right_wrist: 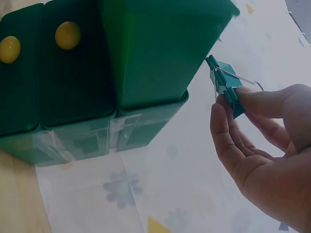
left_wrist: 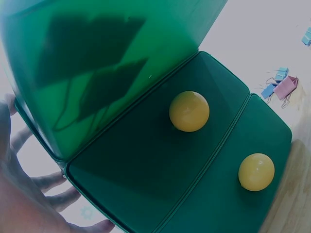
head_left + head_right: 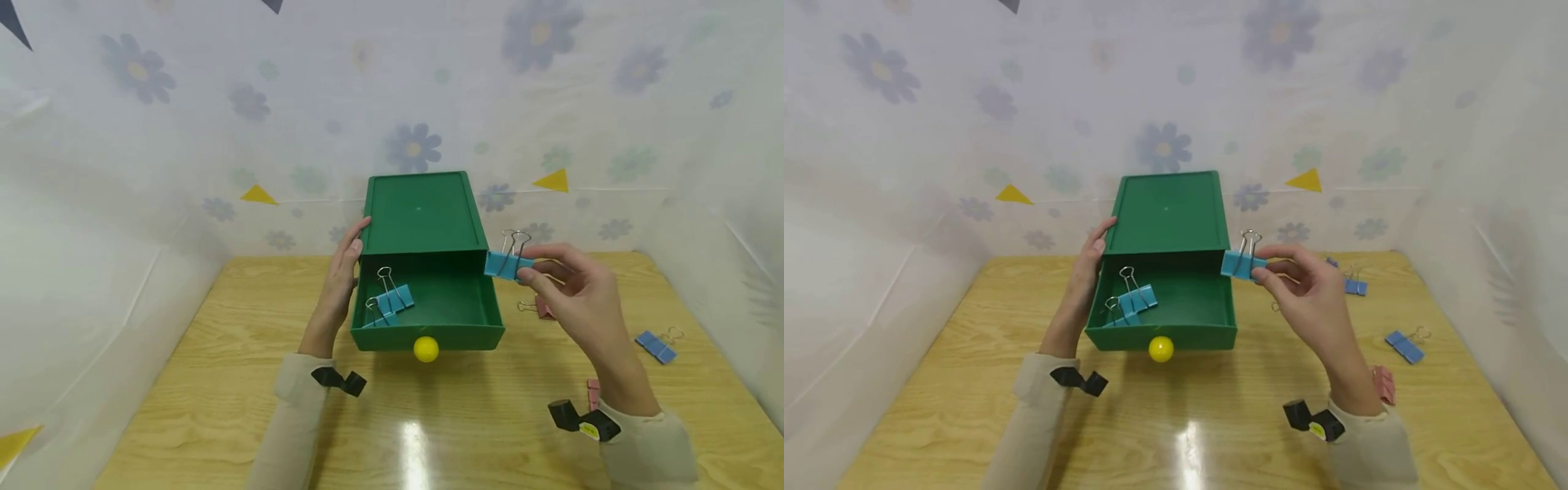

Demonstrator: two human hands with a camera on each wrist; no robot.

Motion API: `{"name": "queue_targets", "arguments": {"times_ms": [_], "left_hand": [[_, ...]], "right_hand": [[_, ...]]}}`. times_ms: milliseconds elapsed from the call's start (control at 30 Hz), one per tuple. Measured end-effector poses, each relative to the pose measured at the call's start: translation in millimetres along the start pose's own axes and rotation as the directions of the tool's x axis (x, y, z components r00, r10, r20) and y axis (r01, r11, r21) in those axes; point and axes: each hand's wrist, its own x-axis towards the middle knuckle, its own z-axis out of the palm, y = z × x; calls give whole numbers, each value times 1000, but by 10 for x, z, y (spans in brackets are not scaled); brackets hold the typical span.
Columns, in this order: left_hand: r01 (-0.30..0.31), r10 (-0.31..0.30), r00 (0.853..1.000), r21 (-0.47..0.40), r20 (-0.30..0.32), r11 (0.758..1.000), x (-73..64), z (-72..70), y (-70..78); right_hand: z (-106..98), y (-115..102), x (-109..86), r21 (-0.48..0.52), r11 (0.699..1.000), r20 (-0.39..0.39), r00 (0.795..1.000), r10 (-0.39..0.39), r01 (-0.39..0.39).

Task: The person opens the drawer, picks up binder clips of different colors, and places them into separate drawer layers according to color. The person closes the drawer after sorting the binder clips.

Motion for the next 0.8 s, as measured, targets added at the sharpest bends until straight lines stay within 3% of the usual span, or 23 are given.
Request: {"name": "queue_targets", "arguments": {"times_ms": [167,467,800], "left_hand": [[7,-7,1000,-9,4,1000,3,7,-9],[-18,18,1000,-9,1,1000,11,-3,-17],[-41,41,999,0,-3,999,6,-13,-21]], "right_hand": [[106,-54,-12,-46,996,15,997,-73,74],[332,-306,-37,-112,991,67,996,-67,74],[503,-329,-29,-99,987,136,985,-111,125]]}}
